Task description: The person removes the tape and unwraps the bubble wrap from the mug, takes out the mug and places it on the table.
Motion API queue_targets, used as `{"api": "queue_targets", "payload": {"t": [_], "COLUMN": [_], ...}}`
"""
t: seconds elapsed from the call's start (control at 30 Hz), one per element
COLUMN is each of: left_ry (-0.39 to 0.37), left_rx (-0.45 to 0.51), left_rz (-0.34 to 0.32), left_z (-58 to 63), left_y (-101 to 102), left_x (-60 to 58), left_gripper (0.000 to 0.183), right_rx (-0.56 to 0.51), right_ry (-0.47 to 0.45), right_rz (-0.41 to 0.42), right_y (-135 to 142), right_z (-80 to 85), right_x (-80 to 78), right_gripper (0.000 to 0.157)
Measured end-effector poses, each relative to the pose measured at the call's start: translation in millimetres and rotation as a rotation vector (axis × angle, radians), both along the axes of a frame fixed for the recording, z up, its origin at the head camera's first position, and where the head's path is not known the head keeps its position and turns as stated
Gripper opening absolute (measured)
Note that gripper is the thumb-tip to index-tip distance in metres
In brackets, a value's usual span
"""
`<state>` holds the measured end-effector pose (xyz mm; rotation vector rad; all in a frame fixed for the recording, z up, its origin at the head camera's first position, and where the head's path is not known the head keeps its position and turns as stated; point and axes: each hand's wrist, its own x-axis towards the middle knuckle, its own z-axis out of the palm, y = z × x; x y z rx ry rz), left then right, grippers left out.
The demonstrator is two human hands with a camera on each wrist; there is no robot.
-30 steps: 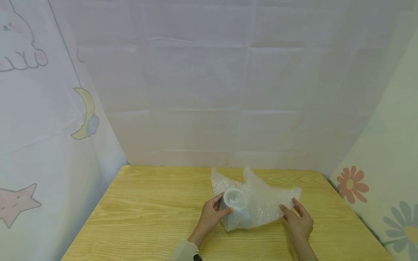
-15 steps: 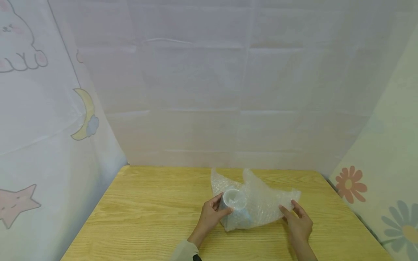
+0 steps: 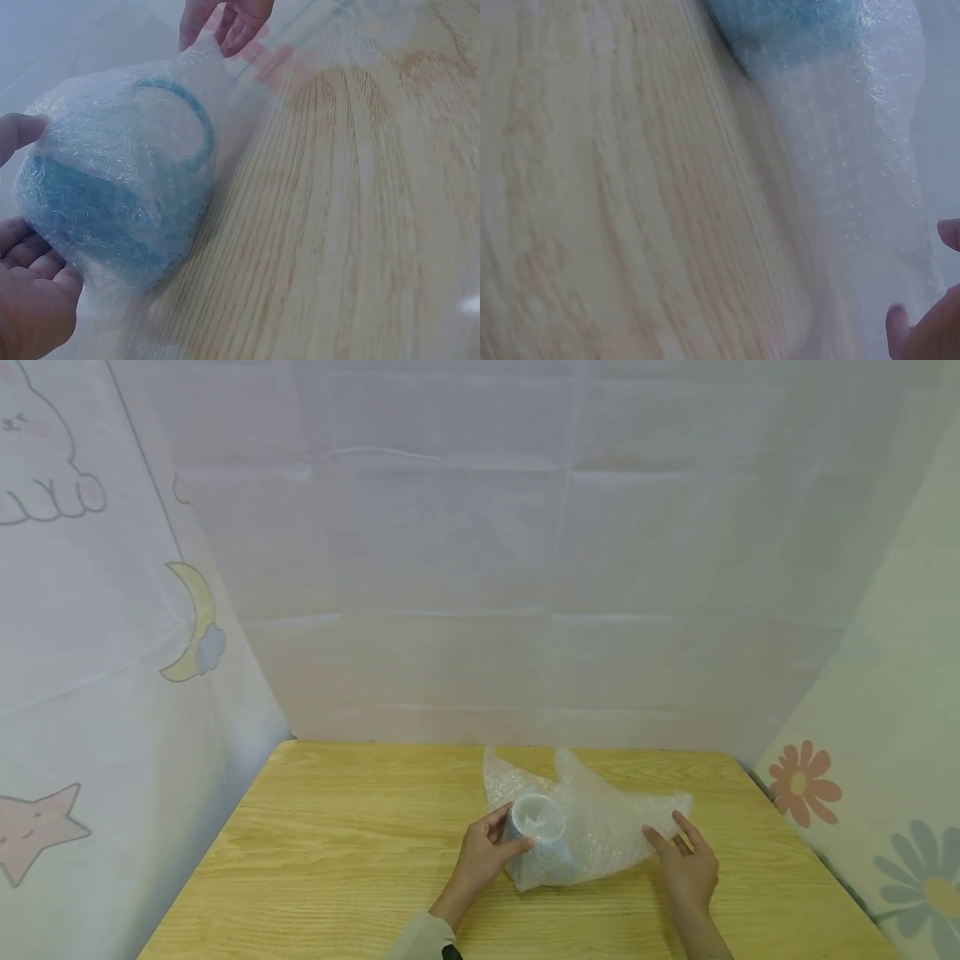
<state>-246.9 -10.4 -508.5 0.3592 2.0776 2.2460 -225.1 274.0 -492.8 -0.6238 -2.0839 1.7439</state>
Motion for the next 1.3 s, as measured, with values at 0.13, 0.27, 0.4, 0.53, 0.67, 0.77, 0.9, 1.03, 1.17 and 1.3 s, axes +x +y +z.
{"api": "queue_targets", "payload": {"t": [0.13, 0.27, 0.4, 0.53, 0.67, 0.77, 0.9, 1.03, 1.17, 1.3], "left_ry": [0.0, 0.005, 0.008, 0.013, 0.014, 0.012, 0.015, 0.033, 0.034, 0.024], "left_rx": [0.0, 0.001, -0.004, -0.003, 0.016, 0.027, 0.02, 0.017, 0.013, 0.009], "left_rz": [-0.006, -0.009, -0.007, -0.01, -0.016, -0.019, -0.022, -0.028, -0.023, -0.016], "left_z": [-0.1, -0.2, -0.6, -1.7, -2.2, -2.1, -1.9, -2.2, -3.1, -3.2], "left_y": [-1, -1, -1, -1, -1, -1, -1, -1, -1, -1], "left_x": [0.6, 1.1, 0.1, -1.2, -1.5, -1.3, -1.3, -1.2, -1.5, -1.8], "left_gripper": [0.072, 0.073, 0.073, 0.073, 0.072, 0.071, 0.071, 0.071, 0.071, 0.071], "right_rx": [0.044, 0.102, 0.148, 0.217, 0.278, 0.289, 0.296, 0.337, 0.37, 0.388], "right_ry": [0.044, 0.091, 0.133, 0.161, 0.202, 0.236, 0.28, 0.322, 0.349, 0.396], "right_rz": [-0.032, -0.068, -0.077, -0.071, -0.051, -0.031, -0.004, 0.024, 0.069, 0.13], "right_y": [0, 1, 1, 0, -2, -4, -6, -8, -11, -13], "right_z": [4.4, 8.6, 13.4, 17.9, 23.3, 27.8, 33.4, 40.3, 48.1, 54.2], "right_x": [0.2, -1.1, -2.9, -3.6, -5.5, -7.8, -12.6, -18.6, -24.4, -32.3], "right_gripper": [0.07, 0.067, 0.066, 0.065, 0.063, 0.062, 0.062, 0.061, 0.06, 0.056]}}
